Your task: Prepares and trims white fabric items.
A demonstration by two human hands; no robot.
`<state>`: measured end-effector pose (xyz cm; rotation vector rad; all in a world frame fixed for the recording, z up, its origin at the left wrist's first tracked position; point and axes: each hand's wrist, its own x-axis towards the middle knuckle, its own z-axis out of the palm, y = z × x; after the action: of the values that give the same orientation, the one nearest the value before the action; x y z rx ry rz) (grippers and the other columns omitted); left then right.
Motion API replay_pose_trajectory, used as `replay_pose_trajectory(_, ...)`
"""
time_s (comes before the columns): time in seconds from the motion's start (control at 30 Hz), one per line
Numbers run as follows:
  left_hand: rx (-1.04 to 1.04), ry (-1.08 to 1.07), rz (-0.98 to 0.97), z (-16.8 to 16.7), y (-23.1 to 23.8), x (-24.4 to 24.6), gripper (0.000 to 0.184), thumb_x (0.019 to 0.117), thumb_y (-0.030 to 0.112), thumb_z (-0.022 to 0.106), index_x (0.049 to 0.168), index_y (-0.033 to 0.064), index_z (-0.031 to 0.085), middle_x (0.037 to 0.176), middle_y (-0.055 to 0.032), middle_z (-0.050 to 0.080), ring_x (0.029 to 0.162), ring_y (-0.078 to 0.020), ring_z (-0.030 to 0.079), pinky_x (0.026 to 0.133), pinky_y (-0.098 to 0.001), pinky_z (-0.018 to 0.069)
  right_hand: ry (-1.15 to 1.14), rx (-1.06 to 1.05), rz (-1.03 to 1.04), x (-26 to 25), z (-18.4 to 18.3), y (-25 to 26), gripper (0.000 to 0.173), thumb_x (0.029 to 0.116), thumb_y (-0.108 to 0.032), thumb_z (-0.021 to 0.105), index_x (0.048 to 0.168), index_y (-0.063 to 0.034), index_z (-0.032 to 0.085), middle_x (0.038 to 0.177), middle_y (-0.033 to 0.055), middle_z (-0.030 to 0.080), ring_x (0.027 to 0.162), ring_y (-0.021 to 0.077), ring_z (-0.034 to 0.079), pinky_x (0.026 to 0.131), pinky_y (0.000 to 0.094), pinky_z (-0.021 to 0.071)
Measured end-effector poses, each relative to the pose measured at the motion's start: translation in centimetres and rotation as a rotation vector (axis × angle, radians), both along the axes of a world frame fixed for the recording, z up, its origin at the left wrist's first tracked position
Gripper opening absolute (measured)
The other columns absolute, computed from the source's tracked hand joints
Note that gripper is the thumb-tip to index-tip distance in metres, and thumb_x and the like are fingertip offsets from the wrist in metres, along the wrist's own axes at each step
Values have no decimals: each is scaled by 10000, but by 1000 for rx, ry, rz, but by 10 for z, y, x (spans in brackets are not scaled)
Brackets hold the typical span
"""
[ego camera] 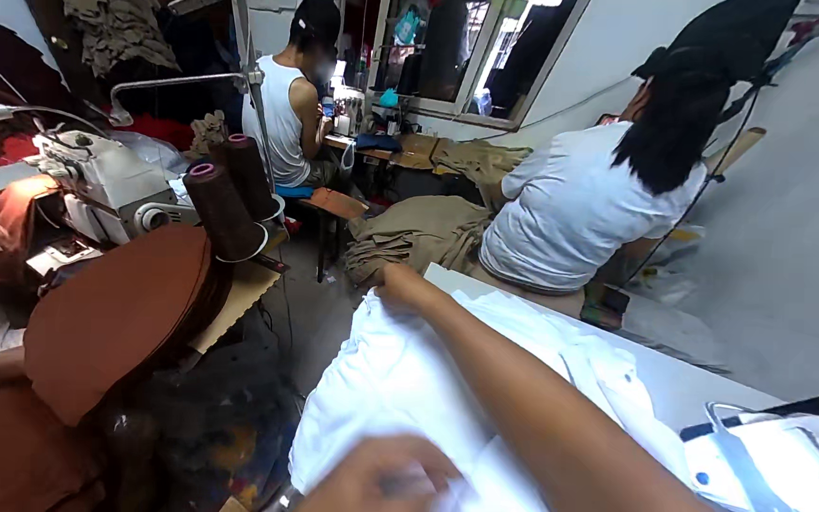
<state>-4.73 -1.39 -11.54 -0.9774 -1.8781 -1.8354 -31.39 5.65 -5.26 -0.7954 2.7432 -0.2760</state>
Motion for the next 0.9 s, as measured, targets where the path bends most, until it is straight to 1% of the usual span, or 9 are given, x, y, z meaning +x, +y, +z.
replay_pose_trajectory(0.03,-117,-71,359,-10,-22,-13,243,1002,175,575,1088,-4,715,1056,-95,728,1015,-142,676,922,-324,553,1,-59,6,-2,0,8,245,1007,-104,603,1185,42,686,1168,276,670,1118,431,645,982,609,490)
replay_pose_trajectory(0.07,-292,-190,647,-20,-39,-27,323,1027,254,534,1209,49,704,1157,-86,716,1093,-187,663,966,-405,537,-2,-127,13,-3,3,16,234,1009,-103,608,1176,37,692,1156,264,677,1100,413,654,981,597,496)
replay_pose_trajectory(0.13,-463,-512,790,-33,-60,-45,438,1074,314,451,1407,74,601,1347,-137,638,1266,-309,586,1096,-574,416,-17,-294,32,3,13,31,194,993,-94,649,1119,45,698,1092,242,688,1021,367,668,943,568,515)
replay_pose_trajectory(0.2,-372,-706,733,-38,-64,-52,379,1091,286,468,1321,52,657,1245,-145,682,1160,-269,644,1038,-506,480,-26,-396,58,11,27,46,167,971,-102,699,1063,36,717,1047,200,695,967,305,669,910,517,529)
replay_pose_trajectory(0.3,-236,-679,747,-44,-57,-51,254,1037,228,596,1119,30,733,1055,-115,705,950,-187,675,877,-388,553,43,-406,140,25,49,70,127,950,-86,718,1004,26,744,1001,172,679,939,271,652,880,477,528)
replay_pose_trajectory(0.47,-193,-573,911,-31,-51,-41,214,903,209,789,1043,56,739,984,-90,709,858,-176,682,791,-390,577,213,-400,164,52,71,95,83,956,-37,689,978,20,745,958,159,695,895,258,661,850,461,529)
replay_pose_trajectory(0.67,-142,-546,974,-21,-50,-22,223,904,183,783,1057,46,694,830,-27,673,681,-88,614,646,-282,531,232,-423,30,76,76,102,117,1005,-44,621,1019,19,718,960,165,709,885,275,674,840,501,529)
replay_pose_trajectory(0.77,-99,-539,956,-17,-48,-12,144,926,224,744,974,92,711,763,27,667,619,-40,601,579,-229,510,246,-445,59,84,77,106,111,990,-37,645,1025,22,733,978,162,709,901,258,670,857,473,529)
replay_pose_trajectory(0.9,-148,-447,922,-8,-51,2,85,928,196,716,955,116,727,781,57,700,652,-10,640,591,-199,541,314,-475,127,88,77,116,110,966,-8,653,1011,23,748,999,173,700,934,276,667,880,469,526)
